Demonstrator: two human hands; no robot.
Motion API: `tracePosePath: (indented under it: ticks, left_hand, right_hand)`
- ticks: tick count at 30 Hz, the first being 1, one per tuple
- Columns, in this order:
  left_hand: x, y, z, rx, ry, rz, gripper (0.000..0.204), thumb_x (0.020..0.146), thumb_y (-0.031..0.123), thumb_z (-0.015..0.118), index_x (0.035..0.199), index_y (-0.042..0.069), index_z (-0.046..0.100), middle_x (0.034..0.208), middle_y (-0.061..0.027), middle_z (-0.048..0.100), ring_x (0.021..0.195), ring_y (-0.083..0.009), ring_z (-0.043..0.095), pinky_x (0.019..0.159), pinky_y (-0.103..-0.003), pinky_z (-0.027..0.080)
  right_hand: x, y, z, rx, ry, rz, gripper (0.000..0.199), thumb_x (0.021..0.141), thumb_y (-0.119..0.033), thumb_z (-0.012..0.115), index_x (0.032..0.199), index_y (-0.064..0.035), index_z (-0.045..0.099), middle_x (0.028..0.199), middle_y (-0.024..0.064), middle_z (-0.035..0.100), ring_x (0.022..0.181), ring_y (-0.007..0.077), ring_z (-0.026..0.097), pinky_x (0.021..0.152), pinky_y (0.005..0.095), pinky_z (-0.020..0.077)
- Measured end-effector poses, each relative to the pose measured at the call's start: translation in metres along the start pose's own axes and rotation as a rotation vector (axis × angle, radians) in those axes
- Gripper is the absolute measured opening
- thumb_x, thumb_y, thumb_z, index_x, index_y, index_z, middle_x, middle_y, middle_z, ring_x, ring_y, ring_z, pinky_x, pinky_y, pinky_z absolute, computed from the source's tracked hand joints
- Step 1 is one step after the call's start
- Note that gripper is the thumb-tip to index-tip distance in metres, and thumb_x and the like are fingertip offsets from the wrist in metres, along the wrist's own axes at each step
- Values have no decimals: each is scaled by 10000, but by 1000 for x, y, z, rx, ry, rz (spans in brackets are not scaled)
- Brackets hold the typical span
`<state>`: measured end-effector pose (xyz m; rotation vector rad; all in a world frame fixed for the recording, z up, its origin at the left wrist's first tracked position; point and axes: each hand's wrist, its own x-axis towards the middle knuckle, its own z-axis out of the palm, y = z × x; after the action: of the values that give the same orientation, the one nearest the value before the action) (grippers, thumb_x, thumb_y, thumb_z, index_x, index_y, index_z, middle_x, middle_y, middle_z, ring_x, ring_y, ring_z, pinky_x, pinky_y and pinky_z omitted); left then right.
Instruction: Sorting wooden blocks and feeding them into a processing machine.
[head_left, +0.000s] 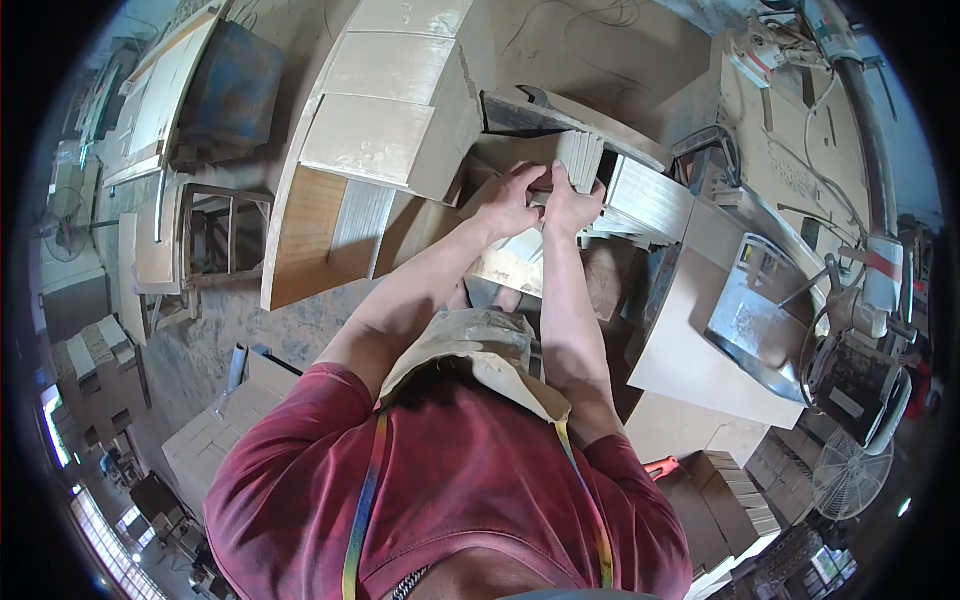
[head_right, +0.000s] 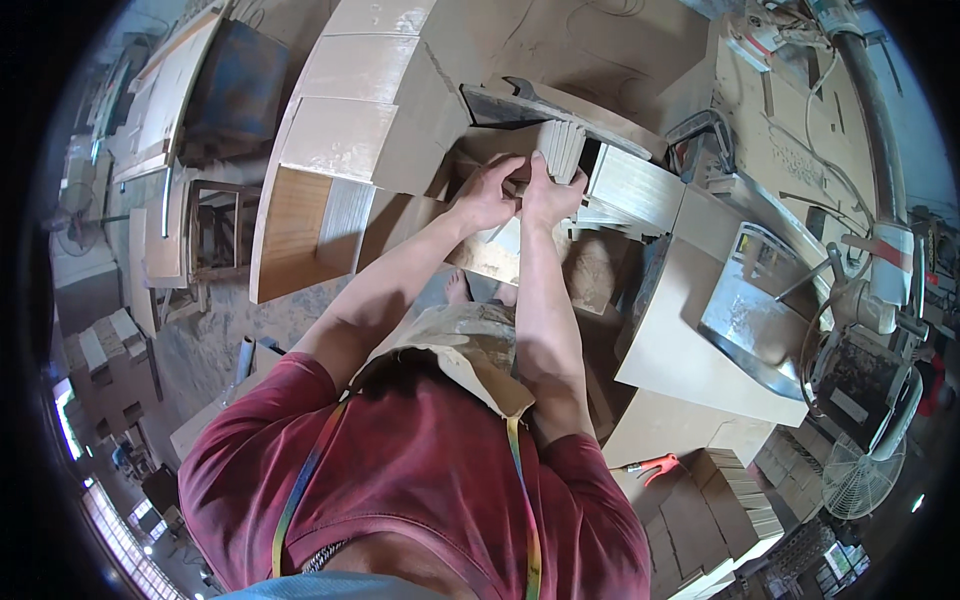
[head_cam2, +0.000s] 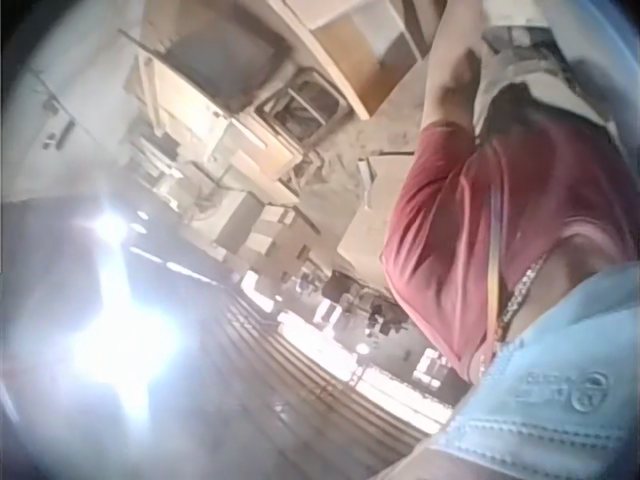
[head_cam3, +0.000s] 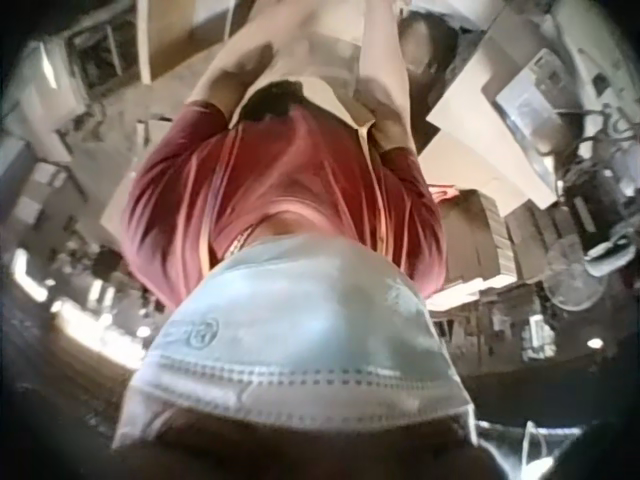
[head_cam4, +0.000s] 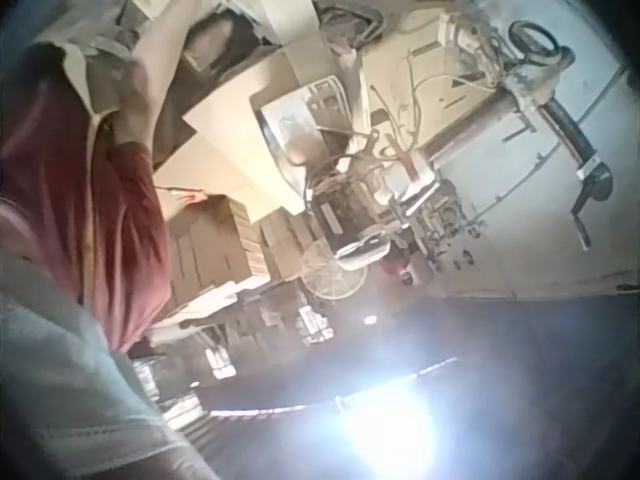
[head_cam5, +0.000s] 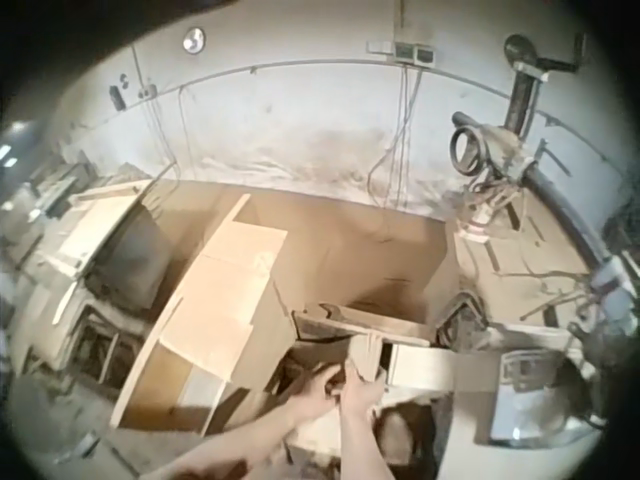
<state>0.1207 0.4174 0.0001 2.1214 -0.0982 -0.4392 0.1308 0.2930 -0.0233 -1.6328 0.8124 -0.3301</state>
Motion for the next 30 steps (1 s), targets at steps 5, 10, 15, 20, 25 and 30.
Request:
tracePosePath:
  ticks: [5, 10, 15, 20, 25, 30]
  left_hand:
    - [-5, -21, 1, -7, 141, -51, 770, 825, 28, 765, 1564, 90, 560, 1518, -171, 628, 1317, -368, 647, 1101, -404, 543]
    - [-11, -33, 8, -146, 339, -34, 703, 884, 105, 804, 1539, 0, 569, 1439, -208, 690, 1254, -334, 698, 1090, -395, 567]
    - [5, 15, -21, -731, -48, -23, 721, 907, 162, 860, 1522, -62, 558, 1317, -215, 750, 1196, -299, 734, 1076, -386, 590]
    - [6, 69, 0, -831, -476, -176, 779, 853, 182, 935, 1489, -74, 565, 1238, -192, 776, 1070, -248, 759, 967, -314, 606]
    - [-22, 109, 41, -562, -340, -117, 784, 767, 130, 996, 1421, -36, 598, 1185, -150, 769, 904, -196, 731, 835, -278, 587]
    - [-16, 141, 86, -244, -439, 433, 848, 747, 190, 1000, 1457, 22, 568, 1323, -157, 747, 1159, -286, 742, 1004, -366, 594]
  right_hand:
    - [0, -9, -10, 70, -2, -92, 589, 857, -205, 929, 1294, 66, 642, 1148, 215, 767, 994, 290, 754, 927, 383, 597]
    - [0, -51, -64, 188, -53, -175, 558, 862, -142, 910, 1314, 57, 651, 1177, 203, 765, 1009, 265, 748, 934, 366, 593]
    - [-21, -62, -112, 526, -113, -36, 527, 871, -89, 885, 1326, 54, 660, 1180, 174, 765, 1018, 233, 732, 936, 329, 582]
    - [-42, -34, -202, 583, -199, -2, 497, 882, -52, 860, 1327, 60, 669, 1159, 142, 766, 1013, 206, 712, 930, 296, 568]
    - [-58, -36, -291, 41, -312, 22, 447, 894, -23, 831, 1310, 59, 689, 1172, 131, 754, 1030, 187, 682, 933, 288, 557]
    - [-37, 1, -331, 68, -184, -75, 642, 883, -33, 838, 1469, 17, 581, 1343, 164, 704, 1147, 235, 685, 1010, 327, 555]
